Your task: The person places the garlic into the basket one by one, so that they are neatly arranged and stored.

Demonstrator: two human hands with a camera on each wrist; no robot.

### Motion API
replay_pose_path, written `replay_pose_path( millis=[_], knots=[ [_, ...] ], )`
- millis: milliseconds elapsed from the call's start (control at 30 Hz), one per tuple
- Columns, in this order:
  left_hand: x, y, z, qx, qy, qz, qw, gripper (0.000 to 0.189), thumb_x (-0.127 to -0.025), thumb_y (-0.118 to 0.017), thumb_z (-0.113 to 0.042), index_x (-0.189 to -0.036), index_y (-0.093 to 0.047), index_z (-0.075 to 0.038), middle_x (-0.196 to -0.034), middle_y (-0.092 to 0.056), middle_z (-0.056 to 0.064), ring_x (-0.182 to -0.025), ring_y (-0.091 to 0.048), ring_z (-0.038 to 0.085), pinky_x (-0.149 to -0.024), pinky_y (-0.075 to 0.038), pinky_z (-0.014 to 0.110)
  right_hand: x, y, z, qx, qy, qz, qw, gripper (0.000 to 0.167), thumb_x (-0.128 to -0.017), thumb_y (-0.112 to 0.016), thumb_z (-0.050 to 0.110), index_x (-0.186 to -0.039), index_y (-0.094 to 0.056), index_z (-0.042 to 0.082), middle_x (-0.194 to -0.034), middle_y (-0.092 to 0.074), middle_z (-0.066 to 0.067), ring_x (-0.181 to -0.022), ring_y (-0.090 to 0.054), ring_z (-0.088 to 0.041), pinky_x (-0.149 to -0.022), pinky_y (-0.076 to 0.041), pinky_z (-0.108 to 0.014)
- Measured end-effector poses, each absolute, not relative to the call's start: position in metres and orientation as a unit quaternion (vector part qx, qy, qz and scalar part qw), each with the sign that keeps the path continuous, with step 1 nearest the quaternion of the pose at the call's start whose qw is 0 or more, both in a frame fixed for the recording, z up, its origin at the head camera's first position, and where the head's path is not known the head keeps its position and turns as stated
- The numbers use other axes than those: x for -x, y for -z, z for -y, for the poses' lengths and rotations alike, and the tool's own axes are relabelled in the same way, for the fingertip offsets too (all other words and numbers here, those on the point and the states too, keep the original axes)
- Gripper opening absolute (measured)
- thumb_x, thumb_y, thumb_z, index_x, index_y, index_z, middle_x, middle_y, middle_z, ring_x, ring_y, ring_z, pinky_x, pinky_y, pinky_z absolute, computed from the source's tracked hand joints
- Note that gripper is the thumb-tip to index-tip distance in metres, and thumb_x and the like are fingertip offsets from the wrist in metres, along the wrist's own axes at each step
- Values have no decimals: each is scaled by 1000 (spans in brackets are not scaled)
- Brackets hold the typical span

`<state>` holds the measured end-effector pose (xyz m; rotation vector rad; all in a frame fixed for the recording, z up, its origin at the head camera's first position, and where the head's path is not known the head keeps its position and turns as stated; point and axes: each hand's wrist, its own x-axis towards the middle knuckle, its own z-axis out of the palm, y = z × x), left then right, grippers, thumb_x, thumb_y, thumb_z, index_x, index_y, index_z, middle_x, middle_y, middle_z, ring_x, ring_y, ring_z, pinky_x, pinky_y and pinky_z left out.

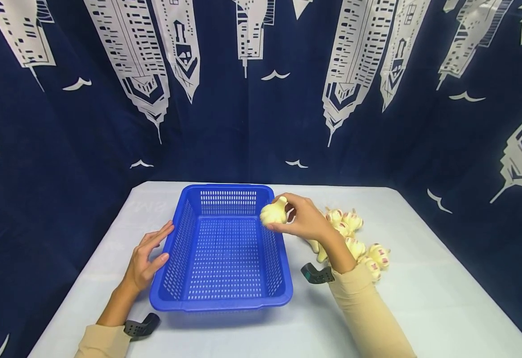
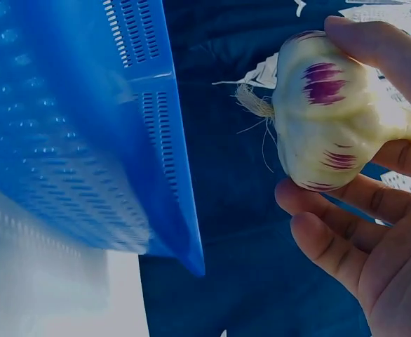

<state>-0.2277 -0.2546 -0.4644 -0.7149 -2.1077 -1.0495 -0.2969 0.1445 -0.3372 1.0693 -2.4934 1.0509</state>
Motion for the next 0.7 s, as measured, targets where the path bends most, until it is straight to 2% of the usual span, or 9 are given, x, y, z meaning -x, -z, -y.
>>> replay_pose_path(
  millis=[167, 467, 700],
  knots=[
    [227, 463, 254, 266, 407, 811, 326, 61, -76, -54, -12, -135, -57, 4, -144, -51, 18, -117, -49, 14, -80, -41, 41, 303, 327, -131, -377, -343, 852, 119, 48, -71, -87, 28, -108, -66, 5, -89, -66, 1, -77, -62, -19, -61, -51, -29],
    [227, 464, 255, 268, 409, 811, 323, 61, -76, -55, -11, -135, -56, 4, -145, -50, 18, -117, -49, 14, -80, -41, 42, 310, 314, -110, -366, -328, 865, 101, 53, -75, -83, 33, -112, -63, 1, -93, -66, -9, -80, -61, -21, -60, -54, -28],
    [229, 466, 256, 272, 408, 808, 326, 61, -76, -54, -10, -135, -56, 5, -144, -51, 20, -115, -50, 14, -79, -40, 42, 319, 307, -95, -366, -321, 866, 115, 54, -75, -83, 36, -111, -64, 0, -92, -66, -7, -81, -61, -20, -62, -54, -27]
  ],
)
